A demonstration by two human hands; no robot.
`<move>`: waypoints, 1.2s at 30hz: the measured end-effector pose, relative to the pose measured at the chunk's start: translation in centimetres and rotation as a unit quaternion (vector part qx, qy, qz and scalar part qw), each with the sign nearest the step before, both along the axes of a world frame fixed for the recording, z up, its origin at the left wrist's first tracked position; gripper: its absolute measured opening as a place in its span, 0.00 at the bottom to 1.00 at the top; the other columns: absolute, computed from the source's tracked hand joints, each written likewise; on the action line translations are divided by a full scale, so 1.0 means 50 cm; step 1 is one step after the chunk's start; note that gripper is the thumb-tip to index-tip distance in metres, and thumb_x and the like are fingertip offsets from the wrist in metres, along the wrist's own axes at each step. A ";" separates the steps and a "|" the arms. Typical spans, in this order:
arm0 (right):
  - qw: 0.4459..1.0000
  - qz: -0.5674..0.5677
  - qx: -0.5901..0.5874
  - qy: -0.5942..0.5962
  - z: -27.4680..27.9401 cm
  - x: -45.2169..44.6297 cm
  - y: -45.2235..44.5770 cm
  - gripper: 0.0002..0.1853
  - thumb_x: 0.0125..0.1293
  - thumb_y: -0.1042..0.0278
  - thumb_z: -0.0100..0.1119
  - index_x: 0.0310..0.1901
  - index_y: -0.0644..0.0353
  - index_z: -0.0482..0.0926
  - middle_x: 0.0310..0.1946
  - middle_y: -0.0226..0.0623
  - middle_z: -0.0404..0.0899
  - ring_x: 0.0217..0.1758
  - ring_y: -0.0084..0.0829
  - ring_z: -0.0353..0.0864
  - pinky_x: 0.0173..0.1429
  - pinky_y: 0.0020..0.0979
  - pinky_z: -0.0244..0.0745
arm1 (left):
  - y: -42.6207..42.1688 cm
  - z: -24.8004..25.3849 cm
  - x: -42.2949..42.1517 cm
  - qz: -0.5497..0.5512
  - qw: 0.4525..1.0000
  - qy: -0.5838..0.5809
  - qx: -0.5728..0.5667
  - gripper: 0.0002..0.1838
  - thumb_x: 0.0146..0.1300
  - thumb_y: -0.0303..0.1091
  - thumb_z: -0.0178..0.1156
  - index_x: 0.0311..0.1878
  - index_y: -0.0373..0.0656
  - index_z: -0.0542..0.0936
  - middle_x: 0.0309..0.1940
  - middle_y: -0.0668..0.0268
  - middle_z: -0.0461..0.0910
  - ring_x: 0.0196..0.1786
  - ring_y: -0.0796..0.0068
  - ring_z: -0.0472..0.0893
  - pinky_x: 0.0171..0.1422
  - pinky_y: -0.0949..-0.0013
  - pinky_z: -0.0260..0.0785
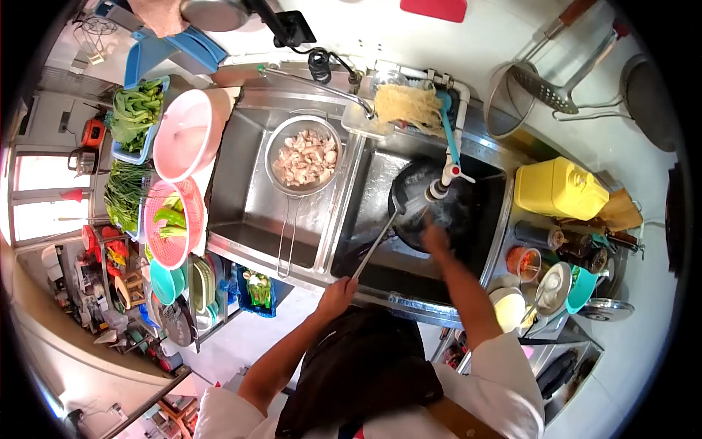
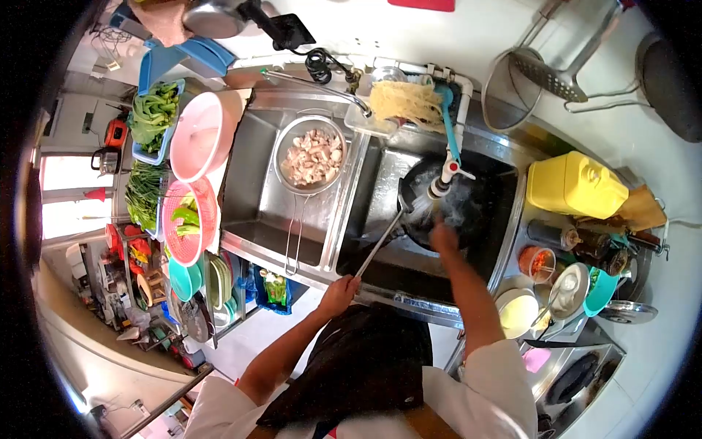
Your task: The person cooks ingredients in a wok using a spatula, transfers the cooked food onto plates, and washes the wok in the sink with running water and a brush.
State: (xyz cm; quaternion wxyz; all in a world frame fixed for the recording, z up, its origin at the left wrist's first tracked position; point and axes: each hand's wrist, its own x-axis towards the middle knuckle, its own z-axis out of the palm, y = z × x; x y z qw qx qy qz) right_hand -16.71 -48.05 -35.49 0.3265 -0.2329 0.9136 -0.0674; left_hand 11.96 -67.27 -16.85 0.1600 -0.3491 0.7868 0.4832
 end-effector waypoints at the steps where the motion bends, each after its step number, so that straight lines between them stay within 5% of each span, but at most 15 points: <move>1: 0.997 -0.072 0.004 -0.029 0.018 -0.015 0.020 0.27 0.71 0.68 0.49 0.71 0.63 0.63 0.30 0.51 0.82 0.35 0.54 0.82 0.39 0.52 0.76 | -0.001 -0.001 0.001 0.001 1.000 0.006 0.006 0.24 0.76 0.49 0.48 0.37 0.35 0.78 0.28 0.49 0.81 0.36 0.45 0.82 0.41 0.51 0.71; 8: 0.999 -0.042 0.009 -0.028 0.106 0.168 0.035 0.33 0.66 0.68 0.52 0.73 0.54 0.58 0.34 0.55 0.84 0.39 0.57 0.84 0.43 0.55 0.77 | 0.010 -0.002 -0.007 -0.007 0.999 -0.033 -0.024 0.26 0.75 0.51 0.48 0.34 0.35 0.76 0.31 0.42 0.80 0.41 0.36 0.79 0.45 0.44 0.69; 12: 0.990 -0.025 0.052 -0.132 0.047 -0.015 0.019 0.40 0.63 0.66 0.54 0.76 0.55 0.51 0.35 0.58 0.84 0.42 0.60 0.84 0.48 0.56 0.78 | 0.009 0.004 -0.008 -0.033 0.999 -0.031 -0.021 0.26 0.74 0.51 0.49 0.33 0.33 0.75 0.31 0.40 0.79 0.41 0.34 0.78 0.45 0.42 0.68; 17: 0.973 0.029 -0.007 0.231 0.105 0.128 0.076 0.21 0.66 0.66 0.55 0.60 0.59 0.76 0.32 0.48 0.84 0.30 0.45 0.83 0.35 0.43 0.78 | 0.007 -0.014 -0.029 -0.029 0.997 -0.078 -0.002 0.27 0.72 0.54 0.51 0.39 0.33 0.79 0.33 0.41 0.81 0.43 0.36 0.80 0.47 0.44 0.70; 19: 0.988 0.016 -0.080 0.135 0.188 0.150 0.072 0.22 0.68 0.65 0.55 0.62 0.58 0.76 0.27 0.41 0.81 0.25 0.37 0.80 0.29 0.37 0.74 | 0.020 -0.040 -0.034 -0.008 0.996 -0.081 0.025 0.27 0.71 0.54 0.52 0.37 0.33 0.80 0.36 0.38 0.81 0.46 0.35 0.79 0.50 0.43 0.70; 21: 0.950 -0.093 -0.148 -0.258 0.118 0.084 0.113 0.24 0.69 0.64 0.56 0.65 0.58 0.73 0.23 0.36 0.78 0.20 0.30 0.75 0.26 0.33 0.70 | 0.026 -0.069 -0.070 0.003 0.997 -0.059 0.041 0.27 0.71 0.54 0.53 0.38 0.32 0.79 0.36 0.38 0.80 0.45 0.34 0.80 0.50 0.43 0.71; 22: 0.933 -0.124 -0.140 -0.307 0.172 0.051 0.117 0.24 0.68 0.63 0.57 0.65 0.58 0.73 0.23 0.34 0.76 0.20 0.28 0.73 0.25 0.32 0.68 | 0.029 -0.085 -0.098 0.006 0.998 -0.045 0.049 0.27 0.71 0.53 0.53 0.38 0.32 0.79 0.35 0.38 0.80 0.44 0.34 0.80 0.50 0.42 0.71; 24: 0.889 -0.185 -0.125 -0.400 0.340 -0.005 0.141 0.25 0.68 0.62 0.58 0.65 0.59 0.73 0.21 0.31 0.73 0.18 0.23 0.68 0.22 0.31 0.64 | 0.017 -0.109 -0.189 0.029 0.977 -0.055 0.202 0.23 0.71 0.48 0.54 0.40 0.33 0.81 0.31 0.44 0.82 0.31 0.48 0.83 0.33 0.51 0.73; 27: 0.936 -0.184 -0.164 -0.250 0.497 0.012 0.157 0.17 0.70 0.65 0.56 0.58 0.62 0.76 0.23 0.31 0.76 0.20 0.21 0.72 0.24 0.28 0.69 | 0.025 -0.159 -0.356 0.223 0.856 0.023 0.466 0.16 0.75 0.39 0.50 0.44 0.32 0.75 0.27 0.54 0.80 0.20 0.66 0.74 0.24 0.61 0.65; 28: 0.943 -0.187 -0.178 -0.210 0.522 0.014 0.158 0.16 0.71 0.67 0.55 0.56 0.62 0.77 0.23 0.31 0.77 0.21 0.21 0.74 0.25 0.27 0.71 | 0.006 -0.237 -0.407 0.165 0.793 0.082 0.580 0.12 0.74 0.30 0.52 0.49 0.28 0.72 0.33 0.50 0.80 0.27 0.63 0.79 0.30 0.60 0.72; 29: 0.948 -0.185 -0.196 -0.166 0.549 0.011 0.153 0.15 0.71 0.69 0.55 0.56 0.62 0.77 0.25 0.32 0.78 0.23 0.21 0.75 0.26 0.27 0.72 | 0.016 -0.218 -0.463 0.264 0.762 0.089 0.584 0.11 0.70 0.24 0.55 0.50 0.26 0.71 0.37 0.49 0.79 0.36 0.58 0.82 0.41 0.56 0.78; 32: 0.942 -0.201 -0.267 -0.019 0.653 0.010 0.120 0.12 0.69 0.75 0.57 0.53 0.62 0.76 0.30 0.33 0.81 0.27 0.21 0.77 0.30 0.25 0.74 | 0.047 -0.262 -0.575 0.271 0.751 0.093 0.595 0.14 0.62 0.29 0.61 0.47 0.27 0.77 0.36 0.52 0.82 0.34 0.61 0.84 0.38 0.64 0.80; 33: 0.929 -0.215 -0.299 0.044 0.703 0.004 0.084 0.12 0.68 0.77 0.58 0.52 0.62 0.76 0.32 0.33 0.81 0.28 0.21 0.78 0.31 0.24 0.74 | 0.056 -0.225 -0.578 0.273 0.780 0.110 0.552 0.06 0.61 0.29 0.62 0.36 0.35 0.79 0.34 0.53 0.82 0.33 0.63 0.84 0.37 0.65 0.79; 35: 0.847 -0.288 -0.444 0.059 0.726 -0.040 0.065 0.13 0.65 0.82 0.62 0.50 0.62 0.76 0.38 0.33 0.82 0.33 0.19 0.78 0.35 0.22 0.74 | 0.032 -0.154 -0.554 0.175 0.859 0.010 0.482 0.04 0.64 0.20 0.58 0.40 0.29 0.77 0.33 0.52 0.81 0.35 0.62 0.83 0.43 0.56 0.80; 36: 0.762 -0.313 -0.567 0.020 0.740 -0.063 0.049 0.14 0.64 0.82 0.63 0.51 0.64 0.75 0.42 0.33 0.82 0.39 0.18 0.78 0.38 0.21 0.74 | 0.014 -0.125 -0.525 -0.027 0.934 0.005 0.356 0.03 0.62 0.23 0.59 0.33 0.33 0.79 0.22 0.56 0.79 0.24 0.66 0.79 0.30 0.60 0.74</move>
